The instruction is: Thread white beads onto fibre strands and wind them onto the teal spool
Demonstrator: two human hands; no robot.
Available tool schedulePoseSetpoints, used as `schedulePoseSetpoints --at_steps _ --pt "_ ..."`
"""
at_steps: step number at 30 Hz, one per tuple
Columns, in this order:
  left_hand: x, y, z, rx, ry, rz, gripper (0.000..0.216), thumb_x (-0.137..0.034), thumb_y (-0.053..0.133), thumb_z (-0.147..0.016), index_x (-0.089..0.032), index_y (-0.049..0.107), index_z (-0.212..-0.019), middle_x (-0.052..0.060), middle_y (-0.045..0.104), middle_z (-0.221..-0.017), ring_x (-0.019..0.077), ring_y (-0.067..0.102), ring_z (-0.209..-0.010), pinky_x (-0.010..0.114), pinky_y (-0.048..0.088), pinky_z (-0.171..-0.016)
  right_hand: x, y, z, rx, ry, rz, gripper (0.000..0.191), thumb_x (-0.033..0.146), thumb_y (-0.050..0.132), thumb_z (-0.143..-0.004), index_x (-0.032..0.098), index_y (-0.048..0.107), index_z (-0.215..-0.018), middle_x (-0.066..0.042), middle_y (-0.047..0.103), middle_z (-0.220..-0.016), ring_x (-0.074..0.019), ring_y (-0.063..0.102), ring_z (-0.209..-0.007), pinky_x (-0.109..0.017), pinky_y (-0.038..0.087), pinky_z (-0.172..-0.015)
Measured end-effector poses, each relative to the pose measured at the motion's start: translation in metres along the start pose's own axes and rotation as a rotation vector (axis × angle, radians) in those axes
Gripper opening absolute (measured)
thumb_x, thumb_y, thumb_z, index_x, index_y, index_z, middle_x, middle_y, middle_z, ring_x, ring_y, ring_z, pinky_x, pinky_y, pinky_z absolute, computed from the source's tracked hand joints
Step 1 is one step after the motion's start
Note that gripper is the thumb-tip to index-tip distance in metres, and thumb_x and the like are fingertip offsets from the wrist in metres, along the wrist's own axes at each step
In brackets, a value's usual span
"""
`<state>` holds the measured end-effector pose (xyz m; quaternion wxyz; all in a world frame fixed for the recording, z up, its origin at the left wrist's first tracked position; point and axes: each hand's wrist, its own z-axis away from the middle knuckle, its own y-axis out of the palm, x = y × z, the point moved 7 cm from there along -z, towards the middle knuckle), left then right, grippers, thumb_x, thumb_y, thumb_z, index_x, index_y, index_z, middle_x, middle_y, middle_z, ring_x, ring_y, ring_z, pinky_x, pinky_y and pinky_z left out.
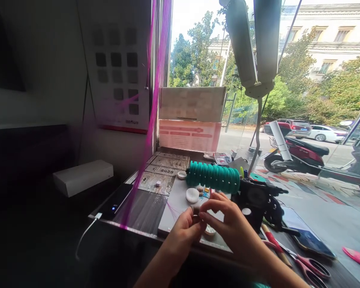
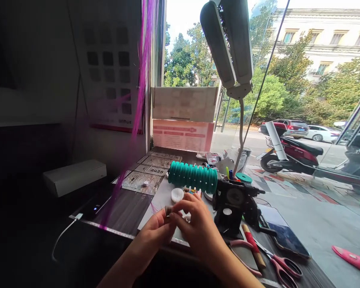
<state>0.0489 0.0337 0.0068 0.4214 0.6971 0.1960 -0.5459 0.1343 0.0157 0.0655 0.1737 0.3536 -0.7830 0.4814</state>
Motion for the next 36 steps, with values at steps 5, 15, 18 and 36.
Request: schedulePoseSetpoints --at_steps 5,15,18,36 --pt "-0.018 0.000 -0.003 0.062 0.124 -0.168 0.019 -0.032 0.063 -0.074 -0.015 0.062 -0.082 0.001 0.056 -0.073 0.0117 0.047 -0.068 0.021 0.036 -0.066 0.006 -0.011 -0.004 0.163 -0.137 0.201 0.017 0.025 0.054 -0.080 0.021 0.060 -0.064 -0.001 0.055 -0.072 -0.0167 0.048 -0.076 -0.034 0.038 -0.074" --pt "-0.016 -0.002 -0.013 0.120 0.098 -0.435 0.014 -0.026 0.060 -0.074 -0.013 0.059 -0.079 0.002 0.057 -0.074 0.0144 0.050 -0.072 0.023 0.037 -0.066 0.018 0.001 -0.007 0.429 -0.343 0.604 0.017 0.012 0.055 -0.074 0.019 0.061 -0.060 -0.003 0.059 -0.075 -0.0165 0.046 -0.078 -0.032 0.033 -0.071" --pt "-0.013 -0.005 -0.018 0.101 0.114 -0.461 0.016 -0.029 0.060 -0.074 -0.013 0.060 -0.078 0.002 0.057 -0.073 0.0143 0.050 -0.070 0.023 0.037 -0.064 0.021 0.006 -0.005 0.452 -0.409 0.668 0.016 0.008 0.054 -0.070 0.018 0.059 -0.059 -0.003 0.059 -0.076 -0.0167 0.046 -0.078 -0.032 0.032 -0.069" --pt "-0.010 0.034 -0.080 -0.412 0.472 0.003 0.017 -0.028 0.064 -0.066 -0.013 0.056 -0.069 -0.002 0.055 -0.062 0.0094 0.046 -0.059 0.022 0.039 -0.062 -0.064 -0.088 -0.056 -0.209 -0.064 0.236 0.014 0.030 0.048 -0.077 0.019 0.056 -0.072 -0.001 0.049 -0.070 -0.0162 0.048 -0.068 -0.030 0.038 -0.065"
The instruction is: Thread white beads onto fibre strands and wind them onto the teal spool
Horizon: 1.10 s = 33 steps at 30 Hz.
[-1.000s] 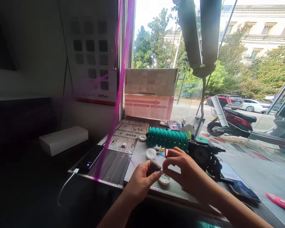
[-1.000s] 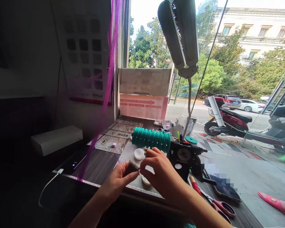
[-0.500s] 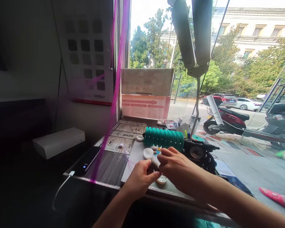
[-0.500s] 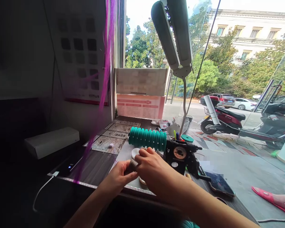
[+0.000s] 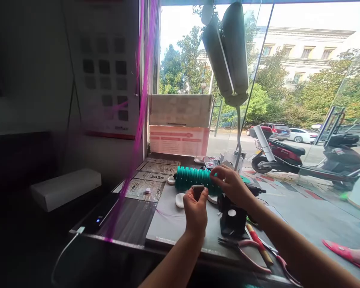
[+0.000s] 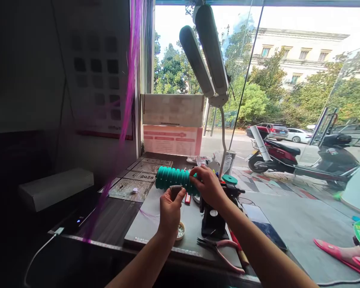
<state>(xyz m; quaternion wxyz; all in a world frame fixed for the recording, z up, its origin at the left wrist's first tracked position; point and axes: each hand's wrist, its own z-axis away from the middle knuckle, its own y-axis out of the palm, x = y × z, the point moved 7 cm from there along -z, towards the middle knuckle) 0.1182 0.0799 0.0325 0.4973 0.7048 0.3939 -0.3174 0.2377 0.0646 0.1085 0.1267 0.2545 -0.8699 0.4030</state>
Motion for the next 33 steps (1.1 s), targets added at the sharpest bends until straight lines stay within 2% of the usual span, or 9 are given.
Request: schedulePoseSetpoints --at_steps 9,14,19,29,33 --pt "0.003 0.004 0.000 -0.152 0.180 -0.189 0.016 -0.029 0.057 -0.072 -0.014 0.056 -0.068 0.002 0.058 -0.064 0.0135 0.051 -0.060 0.025 0.041 -0.062 -0.003 0.003 0.007 0.015 0.018 -0.004 0.011 0.030 0.046 -0.078 0.021 0.052 -0.078 -0.001 0.047 -0.079 -0.0178 0.048 -0.078 -0.032 0.037 -0.073" --pt "-0.002 0.007 0.003 -0.142 0.239 -0.320 0.014 -0.027 0.055 -0.072 -0.016 0.053 -0.063 0.000 0.056 -0.056 0.0133 0.050 -0.052 0.024 0.039 -0.054 -0.003 0.002 0.005 0.073 0.023 0.008 0.011 0.031 0.048 -0.077 0.021 0.053 -0.080 -0.002 0.048 -0.081 -0.0190 0.050 -0.082 -0.033 0.038 -0.073" --pt "-0.005 0.007 0.003 -0.115 0.266 -0.401 0.013 -0.026 0.053 -0.074 -0.016 0.053 -0.065 0.001 0.057 -0.055 0.0145 0.052 -0.052 0.024 0.039 -0.054 -0.001 0.001 0.004 0.116 0.017 0.033 0.020 0.039 0.055 -0.074 0.022 0.053 -0.084 -0.003 0.051 -0.088 -0.0199 0.050 -0.086 -0.035 0.038 -0.078" --pt "-0.005 0.011 0.002 -0.154 0.301 -0.376 0.009 -0.024 0.054 -0.071 -0.016 0.057 -0.066 0.003 0.063 -0.062 0.0167 0.057 -0.058 0.026 0.042 -0.058 0.004 0.004 0.006 0.091 0.136 0.277 0.016 0.031 0.051 -0.077 0.020 0.050 -0.088 -0.005 0.051 -0.094 -0.0241 0.048 -0.093 -0.038 0.039 -0.078" --pt "-0.010 0.006 -0.002 -0.049 0.238 -0.323 0.021 -0.036 0.053 -0.074 -0.016 0.056 -0.067 0.003 0.061 -0.060 0.0161 0.055 -0.057 0.026 0.042 -0.057 0.005 0.001 0.003 0.092 0.145 0.288 0.017 0.031 0.053 -0.076 0.020 0.051 -0.090 -0.006 0.052 -0.097 -0.0250 0.048 -0.097 -0.039 0.038 -0.080"
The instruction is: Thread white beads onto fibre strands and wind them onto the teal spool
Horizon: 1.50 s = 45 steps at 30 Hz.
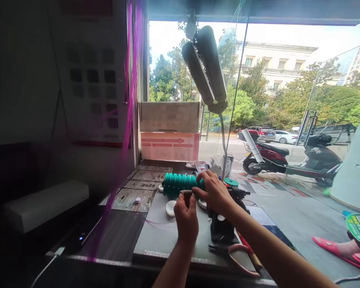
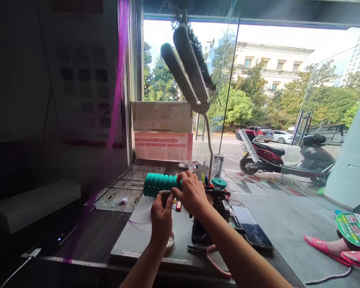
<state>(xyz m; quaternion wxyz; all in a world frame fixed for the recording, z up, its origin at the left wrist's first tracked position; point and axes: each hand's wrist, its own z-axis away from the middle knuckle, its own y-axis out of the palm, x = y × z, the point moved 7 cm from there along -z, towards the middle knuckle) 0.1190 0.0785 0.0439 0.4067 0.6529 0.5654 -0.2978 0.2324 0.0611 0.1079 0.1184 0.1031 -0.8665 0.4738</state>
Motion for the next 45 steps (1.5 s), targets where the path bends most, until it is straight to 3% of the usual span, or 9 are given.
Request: schedulePoseSetpoints --at_steps 5,7,10,13,17,23,30,37,45 --pt "-0.017 -0.047 -0.001 0.110 -0.157 0.063 0.041 -0.056 0.054 -0.070 -0.016 0.060 -0.067 0.004 0.059 -0.060 0.0149 0.052 -0.056 0.026 0.042 -0.056 0.006 -0.015 0.005 0.073 -0.070 -0.189 0.019 0.039 0.047 -0.080 0.022 0.053 -0.088 -0.004 0.055 -0.093 -0.0227 0.048 -0.093 -0.040 0.037 -0.083" --pt "-0.018 -0.058 0.009 0.192 -0.315 0.168 0.042 -0.057 0.059 -0.067 -0.015 0.062 -0.071 0.003 0.058 -0.059 0.0115 0.047 -0.049 0.022 0.035 -0.046 0.015 -0.023 0.017 0.023 -0.102 -0.283 0.022 0.041 0.044 -0.082 0.023 0.054 -0.089 -0.004 0.056 -0.089 -0.0220 0.048 -0.090 -0.041 0.037 -0.083" --pt "-0.010 -0.053 0.037 0.371 -0.628 0.352 0.038 -0.050 0.069 -0.061 -0.013 0.062 -0.069 0.001 0.055 -0.057 0.0056 0.038 -0.043 0.019 0.022 -0.040 0.034 -0.020 0.041 0.031 -0.121 -0.454 0.019 0.039 0.047 -0.081 0.023 0.056 -0.085 -0.003 0.056 -0.084 -0.0193 0.050 -0.082 -0.037 0.039 -0.078" --pt "-0.003 -0.040 0.057 0.519 -0.733 0.430 0.038 -0.049 0.069 -0.062 -0.012 0.061 -0.066 -0.003 0.045 -0.049 0.0036 0.033 -0.041 0.019 0.018 -0.041 0.051 0.001 0.064 0.172 -0.093 -0.626 0.018 0.038 0.050 -0.079 0.022 0.059 -0.079 -0.002 0.055 -0.078 -0.0175 0.051 -0.077 -0.033 0.040 -0.073" --pt "0.009 -0.036 0.067 0.571 -0.724 0.429 0.042 -0.055 0.064 -0.066 -0.013 0.059 -0.068 -0.006 0.037 -0.046 0.0043 0.030 -0.041 0.020 0.017 -0.042 0.057 0.024 0.078 0.250 -0.002 -0.735 0.019 0.037 0.053 -0.076 0.021 0.063 -0.075 -0.001 0.053 -0.075 -0.0172 0.051 -0.076 -0.031 0.040 -0.071" --pt "0.009 -0.034 0.073 0.657 -0.676 0.385 0.039 -0.052 0.059 -0.071 -0.014 0.058 -0.068 -0.007 0.033 -0.044 0.0047 0.026 -0.040 0.021 0.017 -0.043 0.055 0.028 0.073 0.164 0.029 -0.714 0.013 0.031 0.060 -0.071 0.020 0.065 -0.066 0.000 0.051 -0.066 -0.0155 0.049 -0.067 -0.029 0.040 -0.067" --pt "-0.016 -0.049 0.046 0.632 -0.455 0.224 0.020 -0.031 0.066 -0.068 -0.015 0.060 -0.079 0.001 0.054 -0.070 0.0129 0.049 -0.067 0.023 0.037 -0.066 0.063 0.008 0.075 0.192 -0.255 -0.295 0.017 0.020 0.057 -0.076 0.022 0.060 -0.059 0.000 0.058 -0.065 -0.0160 0.050 -0.072 -0.029 0.038 -0.069" --pt "-0.014 -0.053 0.039 0.642 -0.346 -0.045 0.010 -0.026 0.065 -0.065 -0.016 0.063 -0.067 -0.002 0.049 -0.052 0.0144 0.049 -0.058 0.022 0.038 -0.057 0.075 0.017 0.074 0.342 -0.498 0.143 0.011 0.012 0.060 -0.065 0.020 0.060 -0.058 -0.002 0.062 -0.069 -0.0178 0.049 -0.075 -0.032 0.031 -0.066" --pt "-0.006 -0.047 0.037 0.660 -0.360 -0.020 0.016 -0.029 0.065 -0.066 -0.014 0.063 -0.067 0.001 0.055 -0.059 0.0141 0.049 -0.059 0.022 0.037 -0.055 0.083 0.028 0.076 0.415 -0.554 0.255 0.012 0.008 0.055 -0.065 0.018 0.061 -0.061 -0.006 0.065 -0.073 -0.0209 0.052 -0.082 -0.034 0.033 -0.071"
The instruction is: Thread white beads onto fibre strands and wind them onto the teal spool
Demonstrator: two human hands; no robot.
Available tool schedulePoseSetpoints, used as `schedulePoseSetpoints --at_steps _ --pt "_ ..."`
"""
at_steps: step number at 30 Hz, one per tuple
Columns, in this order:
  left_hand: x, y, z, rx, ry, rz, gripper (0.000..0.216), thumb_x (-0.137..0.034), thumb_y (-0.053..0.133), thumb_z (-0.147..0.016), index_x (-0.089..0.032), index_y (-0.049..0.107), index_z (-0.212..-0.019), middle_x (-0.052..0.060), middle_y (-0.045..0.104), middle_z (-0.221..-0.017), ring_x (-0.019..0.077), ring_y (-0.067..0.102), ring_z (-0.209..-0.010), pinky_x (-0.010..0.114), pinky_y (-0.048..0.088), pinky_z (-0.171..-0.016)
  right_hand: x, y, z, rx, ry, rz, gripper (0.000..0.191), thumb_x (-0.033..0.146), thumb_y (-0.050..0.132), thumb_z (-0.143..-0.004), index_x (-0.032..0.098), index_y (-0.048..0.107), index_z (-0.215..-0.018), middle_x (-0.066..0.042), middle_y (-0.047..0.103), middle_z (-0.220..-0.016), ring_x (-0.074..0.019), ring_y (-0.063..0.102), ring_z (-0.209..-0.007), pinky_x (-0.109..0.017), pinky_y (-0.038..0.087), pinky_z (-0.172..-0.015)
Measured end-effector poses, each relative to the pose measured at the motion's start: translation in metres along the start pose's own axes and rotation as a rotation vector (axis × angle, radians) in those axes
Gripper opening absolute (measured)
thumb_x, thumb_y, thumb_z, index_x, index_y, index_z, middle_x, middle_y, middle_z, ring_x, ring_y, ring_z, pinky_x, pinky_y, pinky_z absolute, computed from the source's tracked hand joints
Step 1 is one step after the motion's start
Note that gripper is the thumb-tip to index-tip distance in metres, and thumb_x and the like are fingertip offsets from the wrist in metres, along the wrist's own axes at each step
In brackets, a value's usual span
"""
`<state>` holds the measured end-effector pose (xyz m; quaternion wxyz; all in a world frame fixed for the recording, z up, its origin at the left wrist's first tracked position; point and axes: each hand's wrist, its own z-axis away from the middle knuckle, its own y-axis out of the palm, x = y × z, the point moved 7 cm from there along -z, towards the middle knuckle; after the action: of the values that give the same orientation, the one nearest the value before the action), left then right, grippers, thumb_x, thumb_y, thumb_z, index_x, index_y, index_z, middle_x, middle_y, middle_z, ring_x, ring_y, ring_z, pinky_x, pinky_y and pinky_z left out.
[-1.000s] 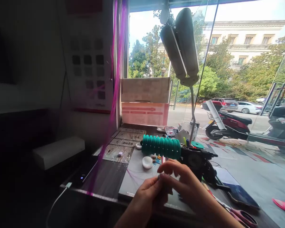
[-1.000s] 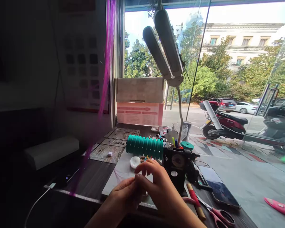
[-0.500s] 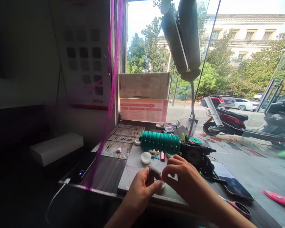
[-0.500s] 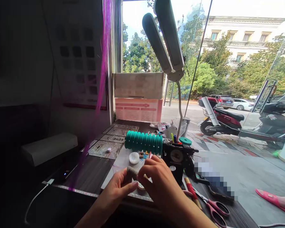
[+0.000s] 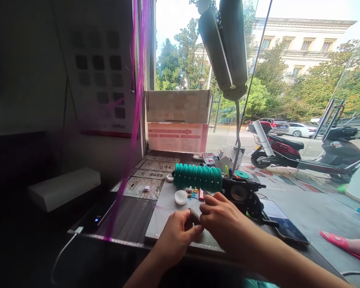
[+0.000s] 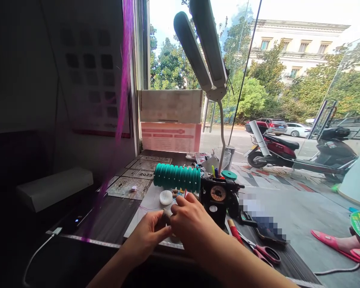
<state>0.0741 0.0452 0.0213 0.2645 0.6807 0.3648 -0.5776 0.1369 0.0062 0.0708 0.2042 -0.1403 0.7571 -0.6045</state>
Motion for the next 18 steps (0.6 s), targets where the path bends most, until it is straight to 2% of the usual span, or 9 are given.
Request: schedulePoseSetpoints --at_steps 2,4,6,8,10,13,18 --pt "0.001 0.003 -0.004 0.017 -0.001 0.055 0.018 -0.031 0.066 -0.066 -0.013 0.062 -0.067 0.001 0.055 -0.060 0.0139 0.049 -0.059 0.023 0.037 -0.056 -0.009 -0.004 0.001 -0.022 0.007 -0.031 0.013 0.008 0.056 -0.066 0.018 0.061 -0.061 -0.005 0.065 -0.072 -0.0202 0.053 -0.080 -0.034 0.034 -0.070" --pt "-0.001 0.007 -0.010 -0.004 0.008 0.129 0.020 -0.032 0.068 -0.065 -0.013 0.061 -0.067 0.001 0.054 -0.059 0.0125 0.048 -0.058 0.022 0.036 -0.056 -0.028 -0.014 0.000 -0.072 0.029 -0.148 0.011 0.012 0.058 -0.068 0.021 0.062 -0.063 -0.002 0.064 -0.071 -0.0171 0.054 -0.075 -0.031 0.035 -0.067" --pt "-0.006 0.009 -0.020 -0.100 0.043 0.198 0.021 -0.032 0.068 -0.063 -0.013 0.059 -0.065 -0.001 0.052 -0.057 0.0103 0.045 -0.054 0.021 0.034 -0.055 -0.059 -0.029 -0.001 -0.176 0.094 -0.324 0.007 0.022 0.058 -0.072 0.022 0.063 -0.068 0.001 0.063 -0.069 -0.0135 0.052 -0.065 -0.027 0.037 -0.062" --pt "-0.011 0.011 -0.031 -0.244 0.110 0.249 0.021 -0.032 0.068 -0.063 -0.013 0.058 -0.061 -0.002 0.051 -0.055 0.0094 0.044 -0.054 0.021 0.035 -0.056 -0.095 -0.042 -0.002 -0.342 0.221 -0.459 0.014 0.031 0.053 -0.076 0.021 0.062 -0.071 0.001 0.061 -0.066 -0.0118 0.050 -0.057 -0.026 0.037 -0.057" --pt "-0.013 0.015 -0.042 -0.374 0.179 0.277 0.020 -0.031 0.067 -0.063 -0.014 0.058 -0.061 -0.001 0.054 -0.057 0.0103 0.047 -0.056 0.022 0.037 -0.058 -0.121 -0.045 -0.002 -0.476 0.327 -0.512 0.019 0.034 0.050 -0.077 0.020 0.061 -0.069 0.001 0.058 -0.062 -0.0120 0.049 -0.055 -0.027 0.037 -0.056" --pt "-0.009 0.023 -0.056 -0.502 0.238 0.289 0.018 -0.030 0.066 -0.064 -0.013 0.059 -0.063 -0.001 0.056 -0.058 0.0112 0.049 -0.056 0.023 0.039 -0.059 -0.131 -0.034 -0.006 -0.549 0.345 -0.542 0.019 0.032 0.050 -0.076 0.019 0.060 -0.068 0.000 0.056 -0.066 -0.0127 0.049 -0.059 -0.027 0.038 -0.059" --pt "0.001 0.033 -0.068 -0.566 0.272 0.320 0.017 -0.030 0.063 -0.067 -0.013 0.059 -0.067 -0.001 0.059 -0.058 0.0112 0.050 -0.056 0.023 0.040 -0.058 -0.126 -0.022 -0.003 -0.601 0.333 -0.605 0.018 0.032 0.050 -0.077 0.018 0.059 -0.070 0.001 0.049 -0.069 -0.0120 0.046 -0.060 -0.027 0.038 -0.060"
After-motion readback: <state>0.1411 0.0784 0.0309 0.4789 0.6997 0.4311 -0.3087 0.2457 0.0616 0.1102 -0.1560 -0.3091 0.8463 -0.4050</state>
